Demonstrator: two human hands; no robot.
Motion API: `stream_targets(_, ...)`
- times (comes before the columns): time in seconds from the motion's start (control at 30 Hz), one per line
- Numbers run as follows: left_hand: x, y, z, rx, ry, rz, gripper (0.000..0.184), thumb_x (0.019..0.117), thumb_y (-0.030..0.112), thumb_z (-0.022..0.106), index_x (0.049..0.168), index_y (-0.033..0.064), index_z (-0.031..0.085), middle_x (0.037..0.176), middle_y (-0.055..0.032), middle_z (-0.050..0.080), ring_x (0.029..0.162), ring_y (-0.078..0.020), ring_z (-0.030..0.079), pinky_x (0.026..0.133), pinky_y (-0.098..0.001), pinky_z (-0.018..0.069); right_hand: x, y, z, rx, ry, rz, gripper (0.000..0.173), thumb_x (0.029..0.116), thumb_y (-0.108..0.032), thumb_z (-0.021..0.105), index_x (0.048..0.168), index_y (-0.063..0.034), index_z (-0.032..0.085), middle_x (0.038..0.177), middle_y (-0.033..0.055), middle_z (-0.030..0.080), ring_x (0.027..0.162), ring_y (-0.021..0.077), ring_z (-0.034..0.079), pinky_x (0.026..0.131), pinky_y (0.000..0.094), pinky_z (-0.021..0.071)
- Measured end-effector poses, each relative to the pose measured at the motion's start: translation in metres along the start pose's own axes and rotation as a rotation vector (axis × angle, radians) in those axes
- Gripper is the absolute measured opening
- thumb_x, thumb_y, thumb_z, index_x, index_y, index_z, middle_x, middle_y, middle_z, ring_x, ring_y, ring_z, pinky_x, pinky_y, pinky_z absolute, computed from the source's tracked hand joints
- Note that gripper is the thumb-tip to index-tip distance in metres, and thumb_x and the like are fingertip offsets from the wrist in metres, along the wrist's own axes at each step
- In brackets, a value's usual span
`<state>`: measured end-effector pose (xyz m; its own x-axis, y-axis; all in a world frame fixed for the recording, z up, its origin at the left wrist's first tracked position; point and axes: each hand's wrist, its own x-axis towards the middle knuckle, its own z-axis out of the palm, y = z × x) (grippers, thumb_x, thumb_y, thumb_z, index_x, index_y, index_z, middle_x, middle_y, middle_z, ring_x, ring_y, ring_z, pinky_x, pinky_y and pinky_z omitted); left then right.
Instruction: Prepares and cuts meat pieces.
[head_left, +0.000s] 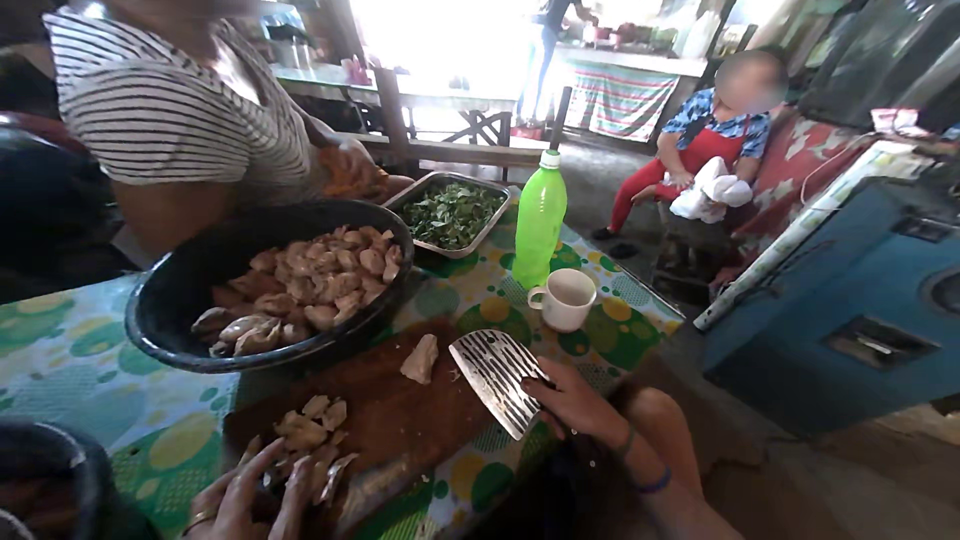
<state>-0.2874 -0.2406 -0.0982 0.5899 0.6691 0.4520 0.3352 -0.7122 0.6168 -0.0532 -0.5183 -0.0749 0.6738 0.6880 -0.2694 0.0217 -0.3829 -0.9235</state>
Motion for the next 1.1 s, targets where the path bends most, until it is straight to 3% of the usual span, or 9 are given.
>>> stream_targets(0.13,-0.0011,-0.0010,-0.0004,-0.001,-0.003,0.016,0.042,0.0976,0.017,0.065,0.131,-0.0089,0.062,0.128,-0.0406,0.053,0.103,-0.0453,0.061,0.088,-0.0525,0.0515,-0.0006,-0.0006,0.0002,-0.003,0.009,-0.008,0.035,0.1073,-0.029,0.053,0.131,-0.0029,0.053,0.080,0.0068,0.061,0.051,0.0109,0.057,0.047,0.0262,0.0512)
stream_targets(0.23,-0.0021,-0.0017,-0.0004,0.000,0.002,0.024,0.042,0.0974,0.017,0.065,0.131,-0.0082,0.062,0.128,-0.0410,0.054,0.104,-0.0476,0.061,0.089,-0.0547,0.0512,-0.0010,-0.0018,0.0002,-0.009,0.004,0.005,0.038,0.1075,-0.029,0.053,0.135,-0.0033,0.051,0.082,0.0074,0.061,0.052,0.0113,0.057,0.048,0.0268,0.0515)
stream_targets(0.4,-0.0017,-0.0028,0.0004,0.002,0.015,0.037,0.042,0.0970,0.018,0.066,0.130,-0.0090,0.062,0.124,-0.0403,0.055,0.097,-0.0441,0.062,0.083,-0.0513,0.0528,-0.0001,-0.0012,0.0007,-0.004,0.010,0.000,0.035,0.1074,-0.028,0.053,0.131,-0.0035,0.053,0.081,0.0069,0.061,0.051,0.0110,0.057,0.047,0.0265,0.0510)
stream_targets(0.6,-0.0019,-0.0043,-0.0001,-0.001,0.008,0.025,0.042,0.0972,0.017,0.066,0.131,-0.0079,0.063,0.128,-0.0419,0.054,0.107,-0.0519,0.061,0.090,-0.0589,0.0513,0.0000,-0.0020,0.0010,0.006,0.017,-0.002,0.032,0.1070,-0.028,0.053,0.127,-0.0034,0.054,0.078,0.0062,0.060,0.049,0.0112,0.055,0.046,0.0271,0.0509)
stream_targets(0.77,-0.0013,-0.0019,0.0005,0.006,0.019,0.024,0.042,0.0977,0.018,0.067,0.130,-0.0081,0.063,0.126,-0.0402,0.055,0.104,-0.0468,0.062,0.088,-0.0537,0.0526,0.0002,-0.0017,0.0006,-0.013,0.021,0.012,0.033,0.1070,-0.030,0.053,0.128,-0.0041,0.054,0.077,0.0061,0.060,0.049,0.0116,0.056,0.047,0.0272,0.0512)
stream_targets(0.93,-0.0011,-0.0011,-0.0001,-0.001,0.014,0.018,0.041,0.0971,0.017,0.067,0.129,-0.0084,0.063,0.127,-0.0414,0.055,0.111,-0.0521,0.060,0.094,-0.0581,0.0502,-0.0002,-0.0028,0.0009,-0.011,0.020,0.018,0.033,0.1070,-0.029,0.053,0.128,-0.0042,0.053,0.075,0.0054,0.059,0.049,0.0116,0.056,0.047,0.0271,0.0515)
stream_targets(1.1,-0.0003,0.0009,-0.0002,-0.007,0.012,0.004,0.042,0.0966,0.017,0.067,0.130,-0.0078,0.064,0.128,-0.0403,0.055,0.111,-0.0501,0.060,0.093,-0.0558,0.0513,0.0019,0.0017,0.0007,-0.003,0.015,-0.002,0.033,0.1070,-0.030,0.053,0.127,-0.0041,0.053,0.075,0.0057,0.059,0.048,0.0115,0.055,0.047,0.0270,0.0510)
